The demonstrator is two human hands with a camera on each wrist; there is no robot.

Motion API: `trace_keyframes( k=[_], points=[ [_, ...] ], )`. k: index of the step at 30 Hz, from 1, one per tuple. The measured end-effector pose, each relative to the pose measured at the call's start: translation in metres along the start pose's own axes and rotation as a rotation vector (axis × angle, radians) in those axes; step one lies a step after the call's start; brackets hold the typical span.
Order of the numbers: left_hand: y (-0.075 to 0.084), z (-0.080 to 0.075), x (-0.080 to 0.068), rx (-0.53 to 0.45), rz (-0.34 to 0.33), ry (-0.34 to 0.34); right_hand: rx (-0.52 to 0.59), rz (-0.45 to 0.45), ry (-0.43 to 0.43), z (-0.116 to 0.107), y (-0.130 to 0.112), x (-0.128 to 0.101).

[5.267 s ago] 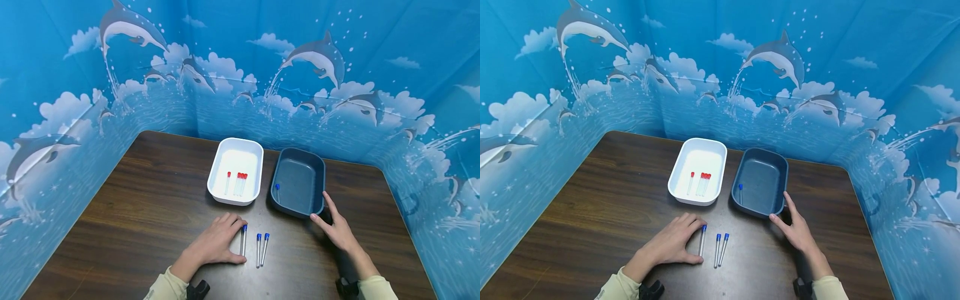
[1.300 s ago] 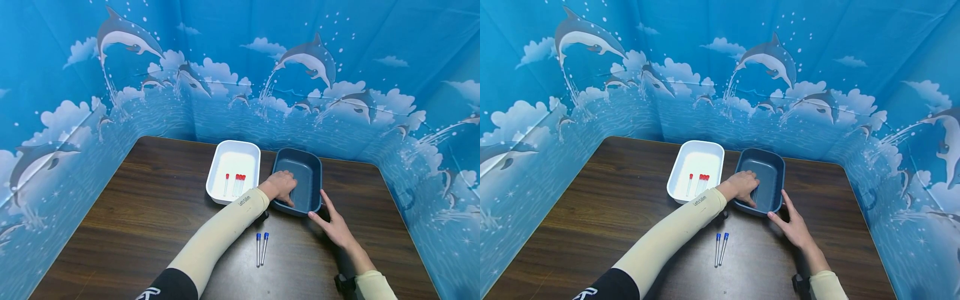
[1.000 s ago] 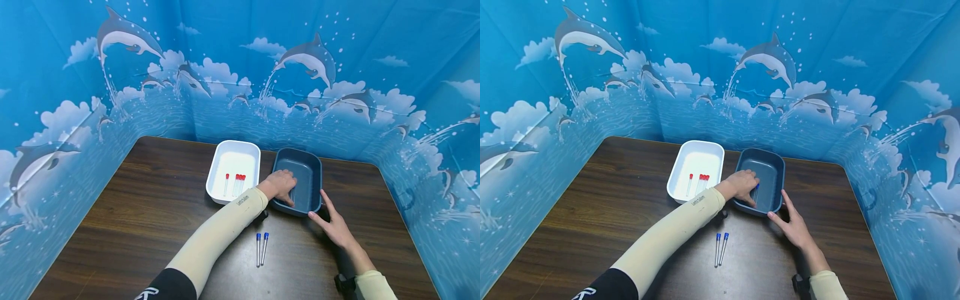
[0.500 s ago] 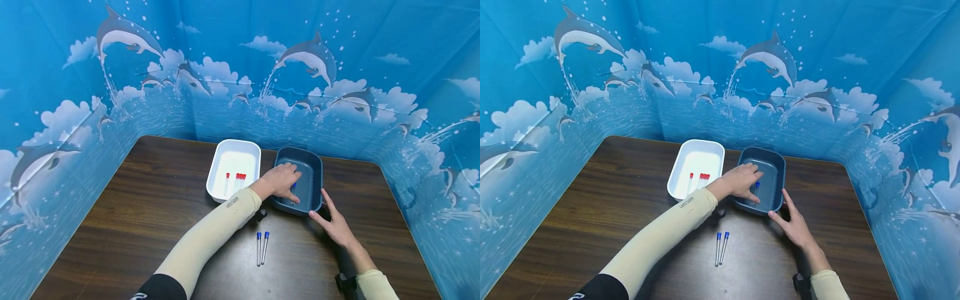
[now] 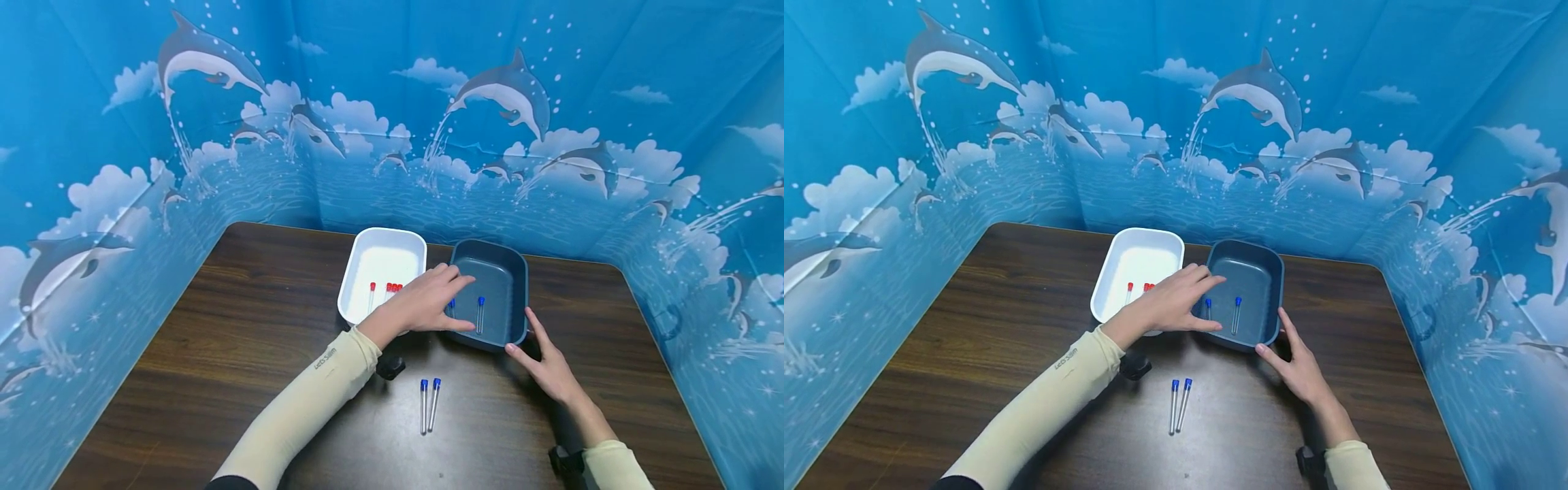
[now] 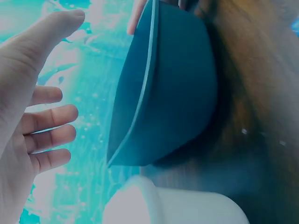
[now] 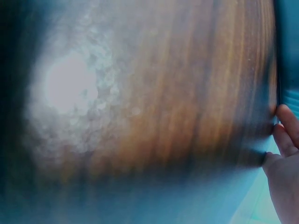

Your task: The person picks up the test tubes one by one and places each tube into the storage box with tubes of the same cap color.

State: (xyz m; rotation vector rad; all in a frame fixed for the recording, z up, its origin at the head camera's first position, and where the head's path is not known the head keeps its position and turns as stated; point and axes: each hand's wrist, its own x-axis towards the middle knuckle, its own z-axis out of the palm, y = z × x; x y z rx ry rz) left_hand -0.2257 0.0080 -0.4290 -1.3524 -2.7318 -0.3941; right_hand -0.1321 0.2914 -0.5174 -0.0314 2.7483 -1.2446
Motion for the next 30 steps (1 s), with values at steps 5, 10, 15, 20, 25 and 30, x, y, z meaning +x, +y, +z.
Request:
trace_keyframes(
  k=[5,10,15,20,25,30],
  points=[
    [-0.002,0.001,-0.031,-0.053,-0.009,0.056,0.004,-0.006,-0.001,0.001,0.000,0.000],
    [0.002,0.004,-0.056,-0.096,-0.015,0.107,0.009,-0.009,0.000,0.000,0.000,-0.001],
    [0.011,0.007,-0.073,-0.124,-0.002,0.121,0.014,-0.009,-0.001,0.000,0.000,-0.002],
    [0.017,0.016,-0.090,-0.119,0.003,0.078,0.017,-0.002,-0.009,0.000,-0.001,-0.001],
    [0.018,0.028,-0.109,-0.098,-0.038,0.040,0.023,-0.002,-0.008,0.000,-0.001,-0.001],
    [0.022,0.042,-0.125,-0.076,-0.064,0.016,0.020,-0.006,-0.006,-0.001,-0.001,-0.001]
  ],
)
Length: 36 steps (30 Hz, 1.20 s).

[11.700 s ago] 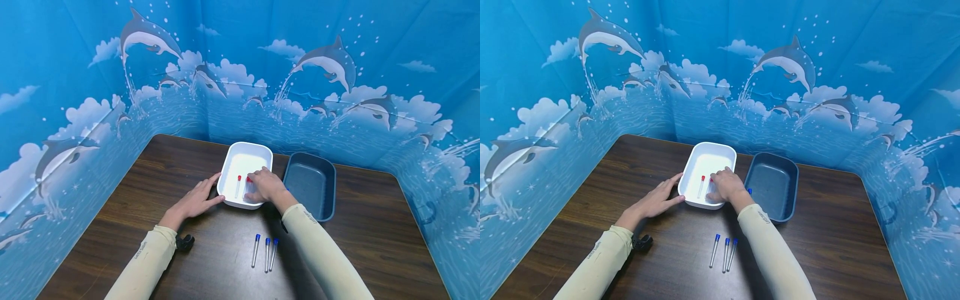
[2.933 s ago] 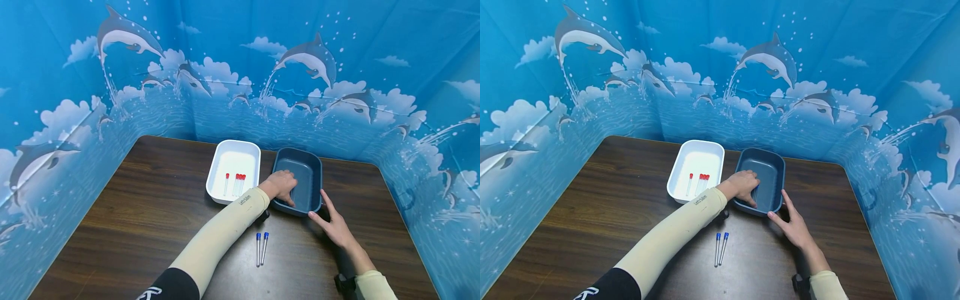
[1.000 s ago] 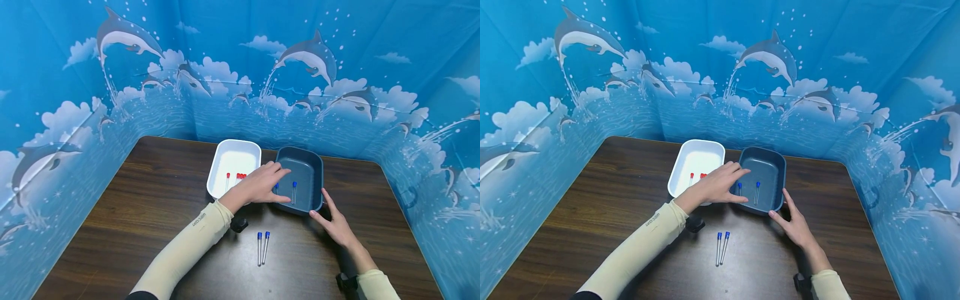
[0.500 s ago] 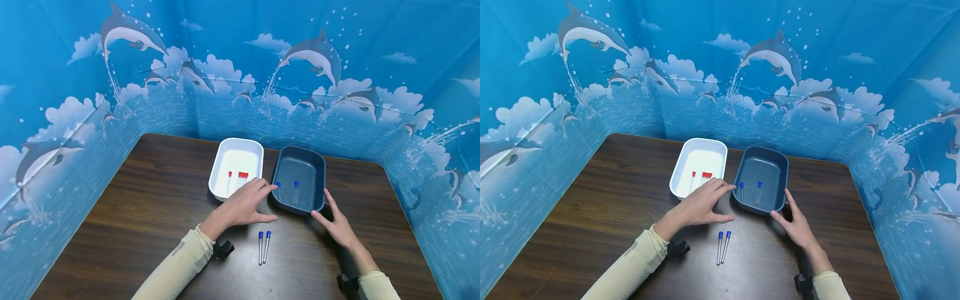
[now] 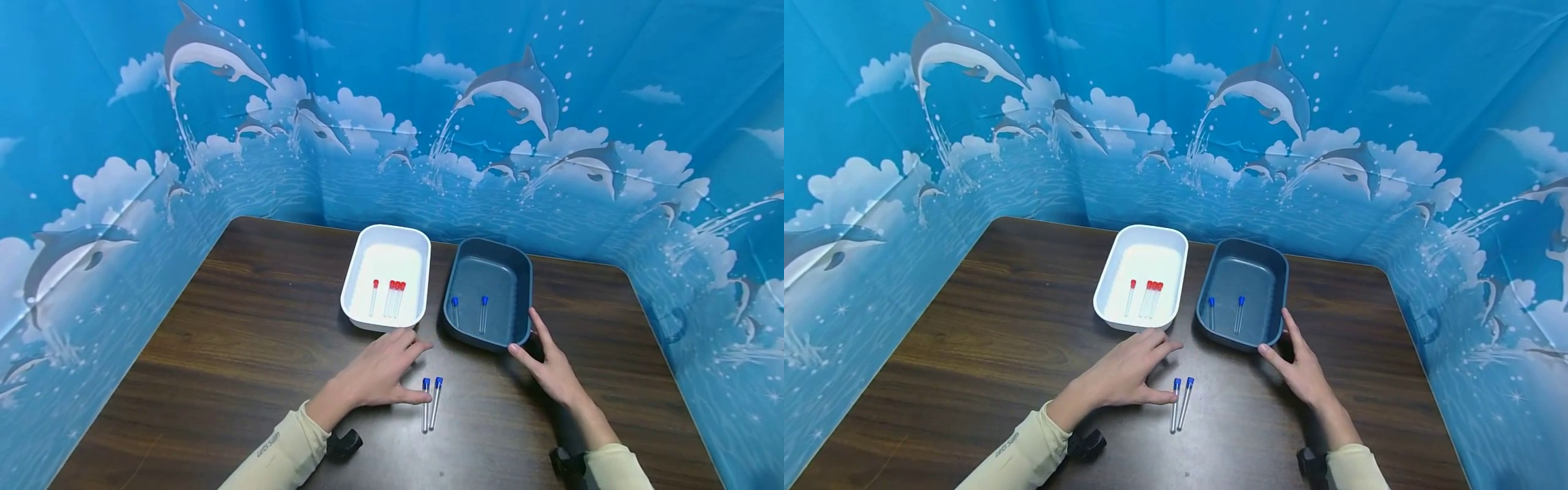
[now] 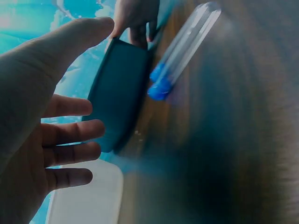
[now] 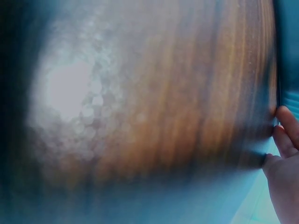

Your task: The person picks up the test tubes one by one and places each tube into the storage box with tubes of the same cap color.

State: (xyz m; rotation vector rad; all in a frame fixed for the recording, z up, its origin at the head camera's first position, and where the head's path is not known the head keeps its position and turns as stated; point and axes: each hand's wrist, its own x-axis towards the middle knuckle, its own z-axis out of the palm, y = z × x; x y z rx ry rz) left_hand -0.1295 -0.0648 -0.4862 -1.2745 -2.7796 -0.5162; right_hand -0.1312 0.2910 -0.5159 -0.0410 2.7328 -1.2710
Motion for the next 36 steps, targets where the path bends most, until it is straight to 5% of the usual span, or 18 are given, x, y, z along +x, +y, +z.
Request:
trace_keyframes(
  k=[17,36],
  points=[
    [0.020,0.037,-0.020,0.064,-0.056,-0.018,-0.008,0.007,0.002,-0.001,-0.002,0.001],
    [0.026,0.039,-0.024,0.121,-0.063,-0.085,-0.005,0.004,0.000,0.001,0.002,0.000]
  ],
)
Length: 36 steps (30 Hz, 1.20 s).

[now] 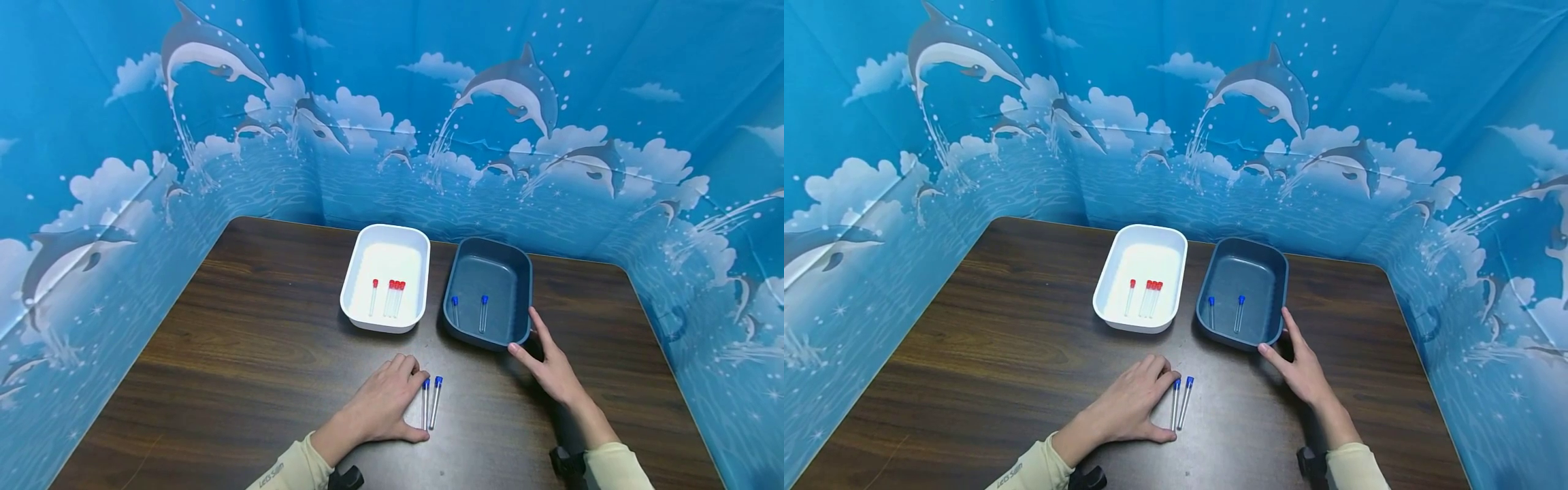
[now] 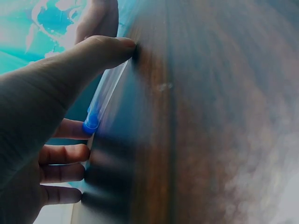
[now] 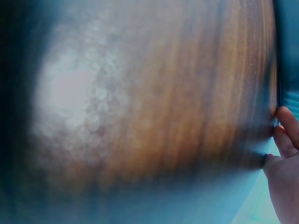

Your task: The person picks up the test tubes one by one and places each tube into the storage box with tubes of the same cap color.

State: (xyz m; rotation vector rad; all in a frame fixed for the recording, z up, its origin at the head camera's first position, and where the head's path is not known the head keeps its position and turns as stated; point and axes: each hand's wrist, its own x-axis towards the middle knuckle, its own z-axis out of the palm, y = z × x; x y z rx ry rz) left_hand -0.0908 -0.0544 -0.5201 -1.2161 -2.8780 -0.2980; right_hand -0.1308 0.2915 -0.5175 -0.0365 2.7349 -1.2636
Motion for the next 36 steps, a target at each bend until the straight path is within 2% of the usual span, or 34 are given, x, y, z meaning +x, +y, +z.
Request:
trace_keyframes(
  k=[16,24,29,36],
  points=[
    [-0.005,-0.010,0.002,-0.066,0.019,-0.028,0.002,0.009,0.002,0.000,-0.002,0.001],
    [-0.009,-0.022,0.006,-0.098,0.024,0.005,0.000,0.008,0.000,-0.001,-0.001,0.001],
    [-0.007,-0.030,0.014,-0.096,0.044,0.046,-0.001,-0.001,0.005,-0.002,-0.002,0.001],
    [0.002,-0.047,0.036,-0.079,0.091,0.064,0.007,0.001,0.002,-0.001,-0.002,0.000]
  ],
)
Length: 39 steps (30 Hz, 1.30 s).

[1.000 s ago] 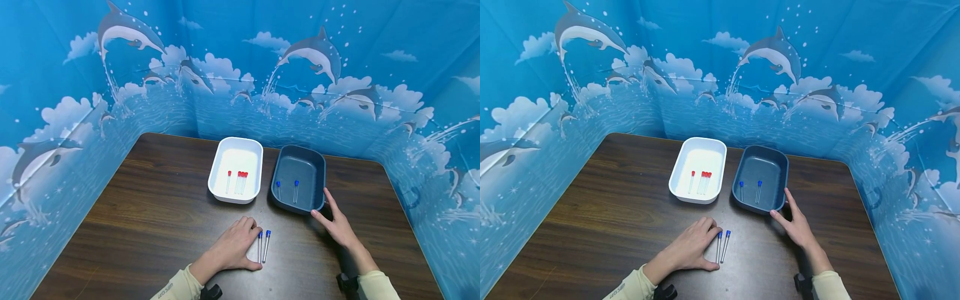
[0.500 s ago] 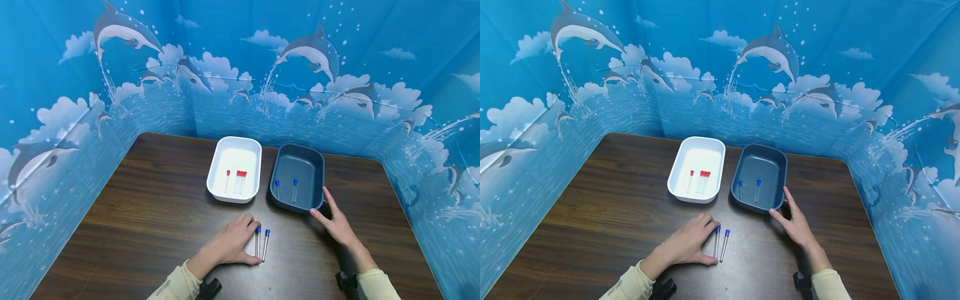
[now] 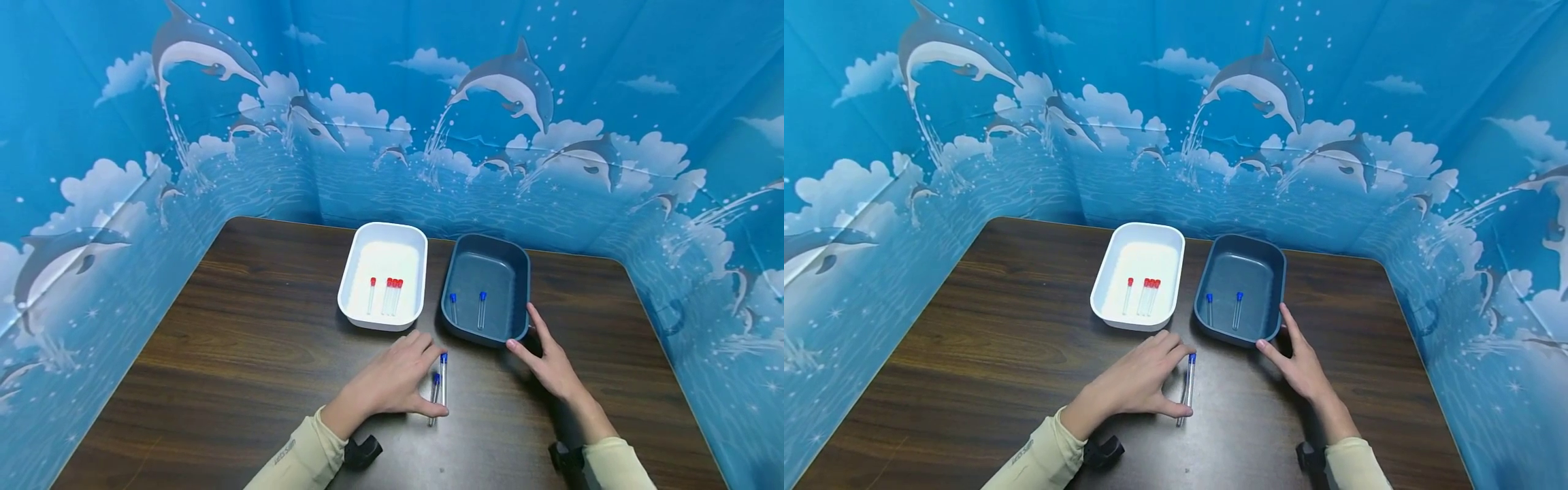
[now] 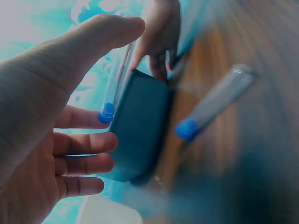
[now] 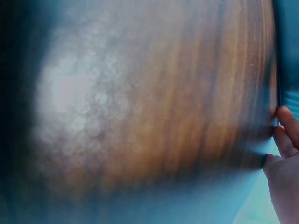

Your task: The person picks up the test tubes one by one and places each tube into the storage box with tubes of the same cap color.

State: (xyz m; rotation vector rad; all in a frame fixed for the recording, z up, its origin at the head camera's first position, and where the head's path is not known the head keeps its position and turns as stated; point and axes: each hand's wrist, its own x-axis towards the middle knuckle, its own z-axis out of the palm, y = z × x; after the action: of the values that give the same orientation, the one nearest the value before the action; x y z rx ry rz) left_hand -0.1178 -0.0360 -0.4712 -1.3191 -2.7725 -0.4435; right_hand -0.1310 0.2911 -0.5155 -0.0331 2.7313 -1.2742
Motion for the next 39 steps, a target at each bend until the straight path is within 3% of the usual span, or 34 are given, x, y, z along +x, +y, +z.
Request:
trace_keyframes(
  k=[8,16,39],
  points=[
    [-0.008,-0.022,0.026,0.008,0.011,0.009,-0.002,-0.002,0.003,0.000,0.001,0.000],
    [-0.021,-0.032,0.057,0.055,0.009,-0.008,-0.006,0.005,-0.003,0.000,0.002,0.001],
    [-0.047,-0.025,0.123,0.044,-0.033,-0.091,0.011,0.023,-0.013,0.001,0.001,0.002]
  ],
)
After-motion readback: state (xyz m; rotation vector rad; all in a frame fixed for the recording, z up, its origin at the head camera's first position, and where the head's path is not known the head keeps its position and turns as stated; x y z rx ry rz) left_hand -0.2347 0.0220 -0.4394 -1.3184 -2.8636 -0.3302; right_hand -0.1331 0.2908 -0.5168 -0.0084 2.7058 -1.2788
